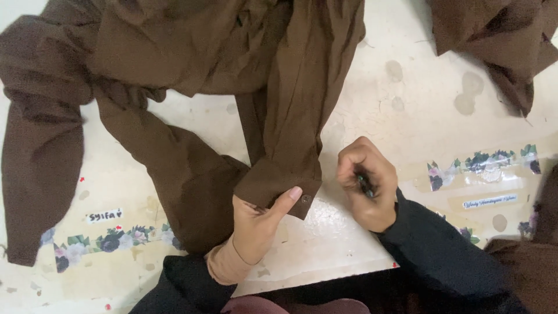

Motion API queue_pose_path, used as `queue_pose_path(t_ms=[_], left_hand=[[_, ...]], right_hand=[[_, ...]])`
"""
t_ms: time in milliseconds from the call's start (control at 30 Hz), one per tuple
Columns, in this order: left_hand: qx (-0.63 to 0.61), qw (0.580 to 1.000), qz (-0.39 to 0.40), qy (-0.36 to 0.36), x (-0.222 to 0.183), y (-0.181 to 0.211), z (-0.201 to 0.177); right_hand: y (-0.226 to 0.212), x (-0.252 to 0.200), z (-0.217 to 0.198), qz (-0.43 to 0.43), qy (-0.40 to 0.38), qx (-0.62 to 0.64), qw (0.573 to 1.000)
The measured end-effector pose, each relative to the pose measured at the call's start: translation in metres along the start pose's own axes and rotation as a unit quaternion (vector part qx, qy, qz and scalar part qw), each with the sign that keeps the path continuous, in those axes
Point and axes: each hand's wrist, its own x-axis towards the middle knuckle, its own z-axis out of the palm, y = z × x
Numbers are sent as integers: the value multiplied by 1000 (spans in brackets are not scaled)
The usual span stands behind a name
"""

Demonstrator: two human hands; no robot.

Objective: Trimming loose threads from brown garments using small snips

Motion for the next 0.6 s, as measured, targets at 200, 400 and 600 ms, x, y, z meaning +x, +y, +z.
queue_pose_path(t_ms=[200, 400, 600], left_hand=[[1, 1000, 2, 18, 2, 3, -3], [-6, 999, 19, -25, 1, 4, 0], [11, 1000, -2, -7, -1, -5, 1]], right_hand=[[4, -3, -11, -27, -28, 137, 990], [-3, 2, -4, -53, -76, -37, 995], [-2, 3, 1, -97, -79, -90, 988]])
